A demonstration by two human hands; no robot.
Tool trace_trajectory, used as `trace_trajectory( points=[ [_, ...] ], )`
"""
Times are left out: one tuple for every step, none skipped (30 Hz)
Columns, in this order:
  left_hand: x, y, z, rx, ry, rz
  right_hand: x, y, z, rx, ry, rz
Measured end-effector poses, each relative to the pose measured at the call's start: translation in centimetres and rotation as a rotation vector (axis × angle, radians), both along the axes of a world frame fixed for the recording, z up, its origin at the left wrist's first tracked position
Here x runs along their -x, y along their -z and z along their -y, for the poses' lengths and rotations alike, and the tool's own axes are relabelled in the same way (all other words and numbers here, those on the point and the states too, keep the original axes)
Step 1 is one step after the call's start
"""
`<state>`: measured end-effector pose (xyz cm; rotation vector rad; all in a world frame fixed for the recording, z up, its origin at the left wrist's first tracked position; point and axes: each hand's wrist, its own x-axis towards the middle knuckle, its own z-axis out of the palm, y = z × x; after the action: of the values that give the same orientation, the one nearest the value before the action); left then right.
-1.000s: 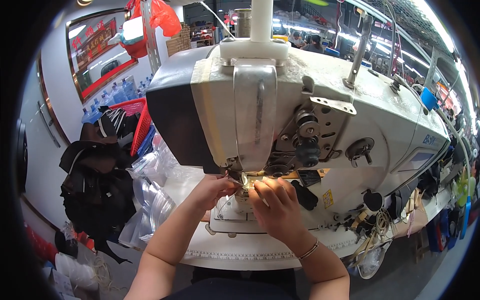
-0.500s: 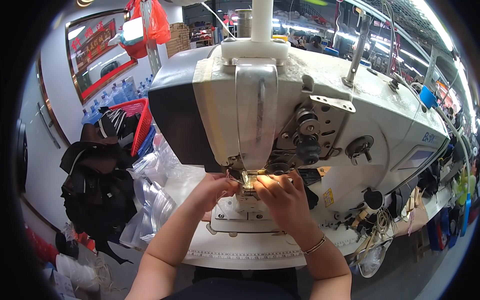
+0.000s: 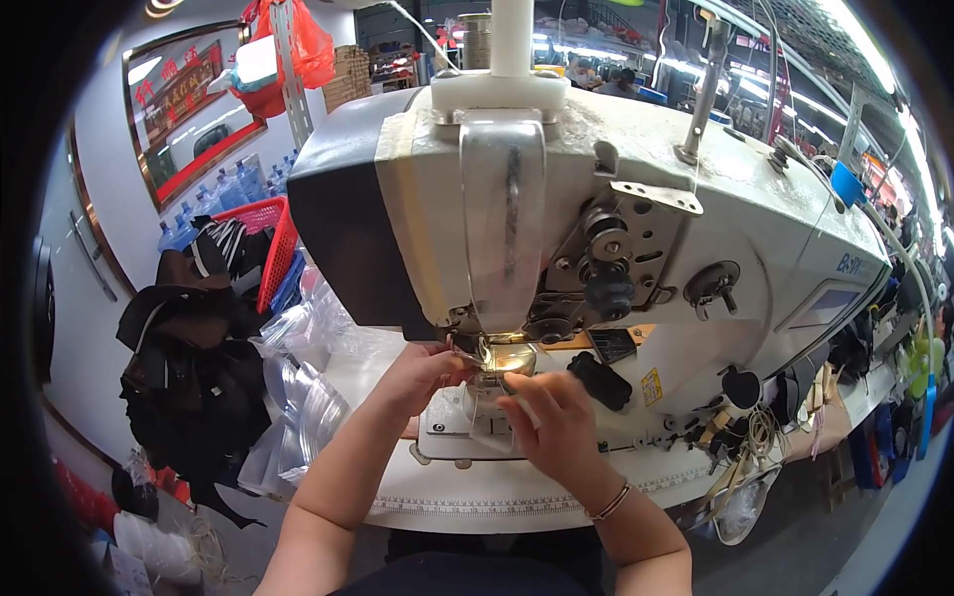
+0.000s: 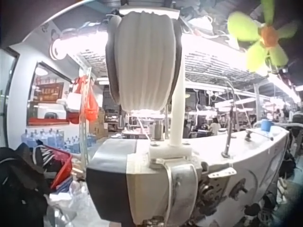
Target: Sew small white components using an industrial sewing machine and then package them into plastic bags.
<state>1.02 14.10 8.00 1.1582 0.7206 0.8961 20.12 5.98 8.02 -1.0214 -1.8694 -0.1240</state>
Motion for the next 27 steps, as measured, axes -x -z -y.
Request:
trace_trajectory(
  points=[
    [0.0,-0.1,0.1,0.001,-0.003,0.001,0.4,-0.5,0.3,0.059,-0.040,-0.023],
    [-0.2,-0.2,0.3,0.003,-0.021,0.005,0.7,-0.4,0.4,0.060,-0.042,-0.022],
    [-0.3,-0.2,0.4,0.005,-0.041,0.009,1.0,-0.1,0.6,0.181,-0.101,-0.165],
    [-0.4,-0.1,0.4,0.006,-0.045,0.011,1.2,0.0,0.6,0.302,-0.159,-0.309],
    [-0.5,0.0,0.5,0.004,-0.054,0.036,1.1,0.2,0.5,0.303,-0.162,-0.307],
    [-0.6,0.1,0.5,0.002,-0.061,0.060,0.8,0.5,0.2,0.307,-0.179,-0.291],
    [-0.6,0.1,0.7,0.003,-0.062,0.062,0.5,0.6,0.1,0.310,-0.195,-0.274],
    [-0.6,-0.2,0.9,0.011,-0.077,0.047,0.4,0.6,0.1,0.310,-0.195,-0.273],
    [-0.6,-0.3,1.0,0.018,-0.091,0.032,0.2,0.4,0.1,0.374,-0.233,-0.329],
    [-0.7,-0.2,1.0,0.016,-0.088,0.033,0.1,0.2,0.1,0.436,-0.270,-0.384],
    [-0.7,0.2,1.0,0.016,-0.084,0.077,-0.1,-0.1,0.1,0.434,-0.267,-0.384],
    [-0.7,0.5,0.9,0.018,-0.081,0.118,-0.2,-0.2,0.1,0.487,-0.289,-0.431],
    [-0.7,0.6,0.9,0.018,-0.079,0.117,-0.4,-0.4,0.1,0.540,-0.311,-0.478],
    [-0.6,0.7,0.8,0.007,-0.072,0.106,-0.5,-0.7,0.1,0.539,-0.309,-0.480],
    [-0.5,0.7,0.8,-0.004,-0.066,0.094,-0.7,-1.0,0.0,0.564,-0.311,-0.504],
    [-0.5,0.5,0.9,-0.004,-0.064,0.091,-0.8,-1.1,-0.1,0.590,-0.313,-0.528],
    [-0.6,0.1,1.1,0.010,-0.089,0.062,-1.1,-1.2,-0.3,0.589,-0.312,-0.531],
    [-0.6,-0.2,1.2,0.023,-0.111,0.033,-1.4,-1.3,-0.5,0.610,-0.314,-0.525],
    [-0.4,-0.1,0.7,0.022,-0.107,0.031,-1.7,-1.4,-0.7,0.632,-0.316,-0.519],
    [0.1,0.1,-0.1,0.094,-0.013,0.118,-1.9,-1.5,-0.9,0.630,-0.313,-0.521],
    [0.4,0.0,-0.5,0.168,0.077,0.203,-2.0,-1.7,-1.0,0.650,-0.327,-0.521],
    [0.2,-0.1,-0.6,0.186,0.028,0.186,-2.1,-1.8,-1.2,0.671,-0.341,-0.521],
    [0.1,-0.4,-0.6,0.186,0.026,0.184,-2.3,-2.0,-1.3,0.671,-0.342,-0.522],
    [0.0,-0.7,-0.6,0.185,0.007,0.131,-2.5,-2.2,-1.4,0.693,-0.333,-0.502],
    [-0.1,-0.9,-0.5,0.183,-0.012,0.078,-2.6,-2.4,-1.5,0.714,-0.324,-0.481],
    [-0.1,-0.8,-0.4,0.184,-0.013,0.078,-2.8,-2.4,-1.7,0.716,-0.324,-0.482],
    [-0.2,-0.7,-0.1,0.179,-0.022,0.094,-3.1,-2.3,-1.9,0.706,-0.302,-0.466]
  ],
)
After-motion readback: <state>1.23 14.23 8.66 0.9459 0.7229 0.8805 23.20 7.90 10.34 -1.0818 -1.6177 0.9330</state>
